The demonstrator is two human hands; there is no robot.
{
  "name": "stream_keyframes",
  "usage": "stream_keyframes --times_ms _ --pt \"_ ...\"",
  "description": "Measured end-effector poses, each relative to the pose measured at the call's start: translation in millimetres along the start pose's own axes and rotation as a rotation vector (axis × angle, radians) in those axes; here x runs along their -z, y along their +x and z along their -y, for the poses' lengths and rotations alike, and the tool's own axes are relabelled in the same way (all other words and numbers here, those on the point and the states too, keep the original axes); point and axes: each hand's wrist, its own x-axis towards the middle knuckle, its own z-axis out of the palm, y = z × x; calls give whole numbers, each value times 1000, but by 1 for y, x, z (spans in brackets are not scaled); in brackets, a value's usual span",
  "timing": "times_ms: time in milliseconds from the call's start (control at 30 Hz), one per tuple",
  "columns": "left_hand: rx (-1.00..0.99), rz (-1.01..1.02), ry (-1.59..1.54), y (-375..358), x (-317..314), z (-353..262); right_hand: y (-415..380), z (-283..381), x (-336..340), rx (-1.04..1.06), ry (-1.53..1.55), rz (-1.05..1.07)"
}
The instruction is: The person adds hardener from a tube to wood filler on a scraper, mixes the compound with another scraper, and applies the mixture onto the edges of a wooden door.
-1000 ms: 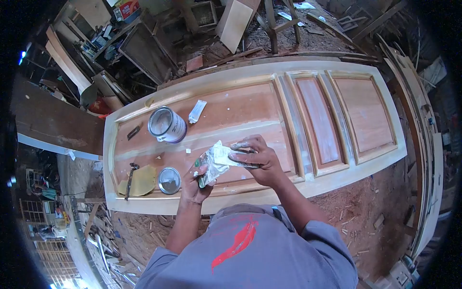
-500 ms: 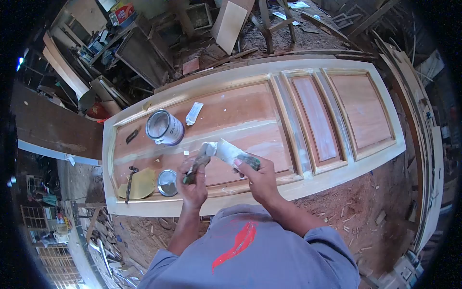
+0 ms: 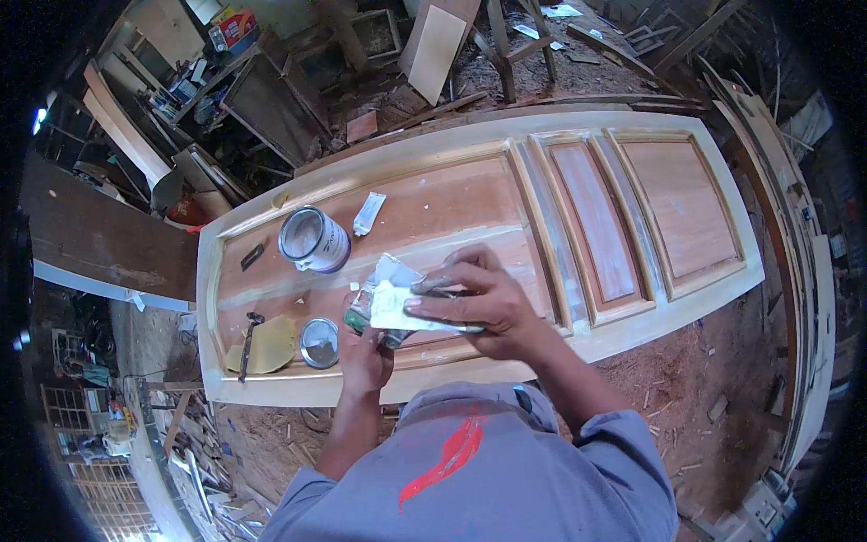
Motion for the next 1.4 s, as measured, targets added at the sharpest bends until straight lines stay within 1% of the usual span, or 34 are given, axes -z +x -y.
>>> stream_keyframes --times_ms 33,133,233,333,400,500,533,600,700,800,833,933,1033,1133,1267,1333,1367,1400 --pt "114 6 -100 -2 -9 -13 2 -4 5 29 -38 23" --pt "189 60 -199 -2 -13 -26 5 -12 12 70 -64 93" --pt "269 65 -188 0 3 -24 7 -14 17 61 -50 128" --pt "292 67 -225 0 7 -24 4 -17 21 28 -73 152" --pt "285 28 -236 0 9 -21 0 -24 20 17 -87 160" --pt "264 10 -246 -1 13 -24 -9 -33 21 -29 -168 132" --pt "258 11 -247 -1 16 -26 -11 -33 20 -105 -97 103" --pt "289 86 -282 1 21 -29 -18 -32 16 -258 48 46" --pt "335 161 -325 2 24 -22 -38 -47 -11 -472 698 -135" --pt "345 165 -341 5 20 -15 -28 -26 -32 -680 1101 -176" --pt "341 153 -344 6 19 -14 -26 -23 -35 -684 1151 -169" --pt "350 43 -263 8 15 -23 -36 -25 -30 -741 1171 -111" --pt "282 -24 -212 12 26 -28 -50 -34 -20 -711 1149 30" --pt "257 -49 -186 17 29 -30 -50 -34 -11 -601 1180 -74" --pt "307 29 -161 15 15 -29 -27 -29 1 -334 555 -32" --pt "180 15 -85 12 5 -25 -14 -26 6 -205 213 10" --pt "114 6 -45 11 1 -23 -12 -18 8 -316 212 -25" --pt "-23 -35 125 10 4 -19 -12 -7 10 -425 213 -57"
